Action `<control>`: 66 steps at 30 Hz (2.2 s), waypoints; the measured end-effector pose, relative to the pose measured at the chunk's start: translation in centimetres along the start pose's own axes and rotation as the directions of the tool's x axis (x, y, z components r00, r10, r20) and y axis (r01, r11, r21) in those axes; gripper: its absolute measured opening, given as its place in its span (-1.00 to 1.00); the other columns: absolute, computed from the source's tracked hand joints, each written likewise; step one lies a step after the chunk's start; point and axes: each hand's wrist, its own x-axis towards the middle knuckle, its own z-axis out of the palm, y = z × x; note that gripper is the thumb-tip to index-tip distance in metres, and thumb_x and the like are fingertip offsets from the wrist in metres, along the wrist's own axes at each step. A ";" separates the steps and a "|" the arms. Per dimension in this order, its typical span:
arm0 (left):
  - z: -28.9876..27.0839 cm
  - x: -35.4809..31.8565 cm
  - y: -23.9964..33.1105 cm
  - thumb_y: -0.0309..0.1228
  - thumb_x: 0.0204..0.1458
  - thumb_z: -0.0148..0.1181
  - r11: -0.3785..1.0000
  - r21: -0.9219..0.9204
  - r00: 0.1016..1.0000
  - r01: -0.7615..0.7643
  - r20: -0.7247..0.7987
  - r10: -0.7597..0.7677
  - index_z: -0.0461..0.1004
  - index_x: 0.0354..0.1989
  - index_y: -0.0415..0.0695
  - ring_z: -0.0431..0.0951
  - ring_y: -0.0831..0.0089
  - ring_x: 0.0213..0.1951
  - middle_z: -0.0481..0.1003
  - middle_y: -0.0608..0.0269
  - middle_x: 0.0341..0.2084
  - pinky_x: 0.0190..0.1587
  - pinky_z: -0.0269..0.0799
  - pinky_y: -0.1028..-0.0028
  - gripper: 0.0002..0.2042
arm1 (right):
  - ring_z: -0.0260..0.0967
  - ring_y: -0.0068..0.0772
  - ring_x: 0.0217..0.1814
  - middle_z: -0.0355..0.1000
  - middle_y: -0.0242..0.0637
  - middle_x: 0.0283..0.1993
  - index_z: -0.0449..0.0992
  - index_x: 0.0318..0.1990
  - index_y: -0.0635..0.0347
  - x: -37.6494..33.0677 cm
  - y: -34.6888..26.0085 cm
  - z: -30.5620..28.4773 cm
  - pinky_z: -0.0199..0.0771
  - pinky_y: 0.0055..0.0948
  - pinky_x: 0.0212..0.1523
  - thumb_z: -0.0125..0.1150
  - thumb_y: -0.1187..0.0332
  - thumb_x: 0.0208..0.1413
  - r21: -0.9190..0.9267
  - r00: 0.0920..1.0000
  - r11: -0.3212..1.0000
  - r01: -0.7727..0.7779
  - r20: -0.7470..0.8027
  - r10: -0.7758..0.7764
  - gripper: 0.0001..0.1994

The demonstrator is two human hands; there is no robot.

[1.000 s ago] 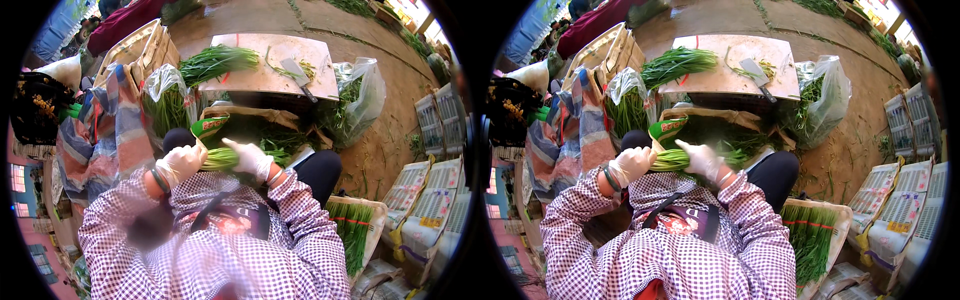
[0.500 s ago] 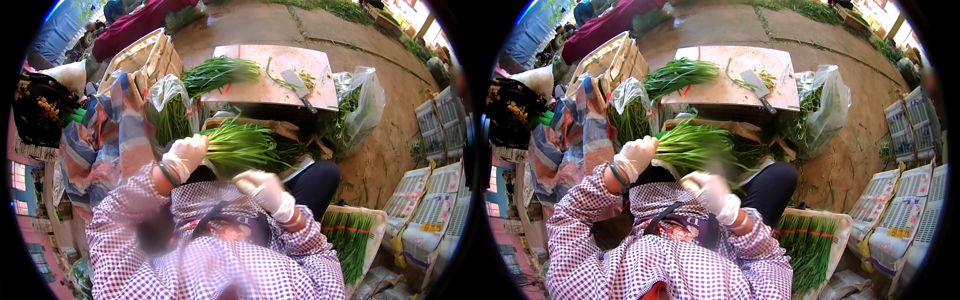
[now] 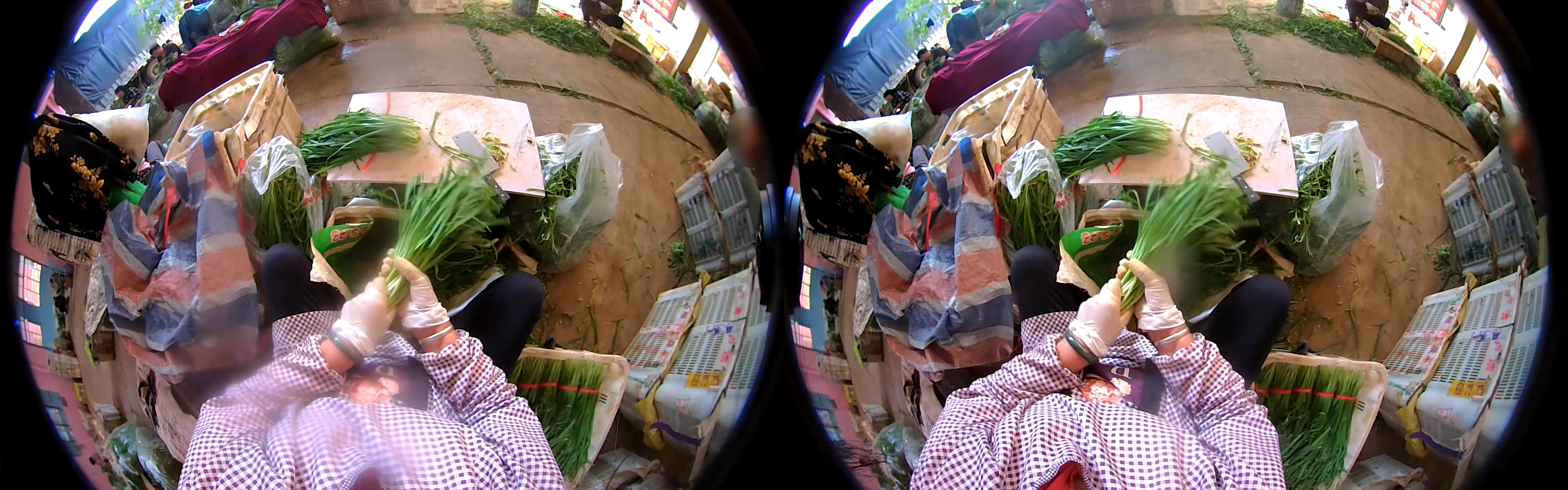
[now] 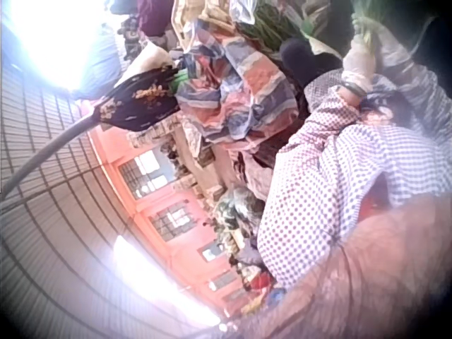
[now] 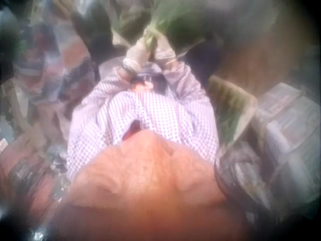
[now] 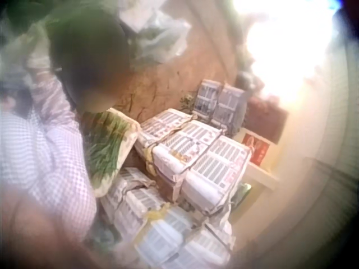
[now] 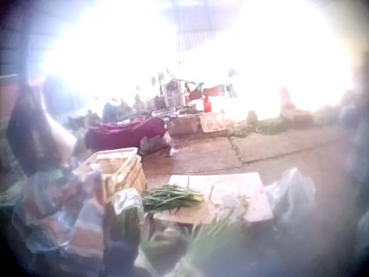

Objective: The person trims the root ends of green onions using a cleaver and bundles the bunches with red ties.

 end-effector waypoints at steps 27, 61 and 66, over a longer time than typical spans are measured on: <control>2.1 15.8 4.2 -0.60 -0.07 0.31 0.207 -0.974 0.988 -0.090 -0.113 -0.103 0.55 -0.18 -0.21 0.55 0.54 -0.32 0.58 0.35 -0.30 -0.26 0.50 0.51 -0.76 | 0.50 -0.34 -0.19 0.55 -0.22 -0.20 0.48 -0.05 0.27 4.7 -13.5 2.1 0.51 -0.41 -0.13 0.56 0.38 -0.29 -0.748 0.742 -0.165 0.643 0.662 -0.104 -0.44; 9.0 34.0 -7.5 -0.17 0.11 0.17 -0.636 -0.771 0.960 0.036 0.203 -0.191 0.39 0.06 -0.14 0.47 0.24 0.01 0.48 0.15 -0.06 0.10 0.42 0.16 -0.59 | 0.49 0.08 -0.33 0.48 0.05 -0.35 0.43 -0.10 0.16 27.6 -19.3 0.8 0.50 -0.16 -0.36 0.20 0.36 0.00 -0.622 0.786 -0.581 0.525 0.616 0.051 -0.72; 5.6 26.1 -7.5 -0.19 0.18 0.12 -0.482 -0.835 0.948 0.264 0.318 -0.031 0.33 0.17 -0.17 0.38 0.28 0.15 0.42 0.14 0.10 0.23 0.26 0.20 -0.55 | 0.49 -0.01 -0.47 0.47 -0.06 -0.50 0.41 -0.29 0.21 21.2 -20.7 7.0 0.47 -0.16 -0.46 0.14 0.41 0.02 -0.590 0.840 -0.700 0.402 0.542 0.026 -0.88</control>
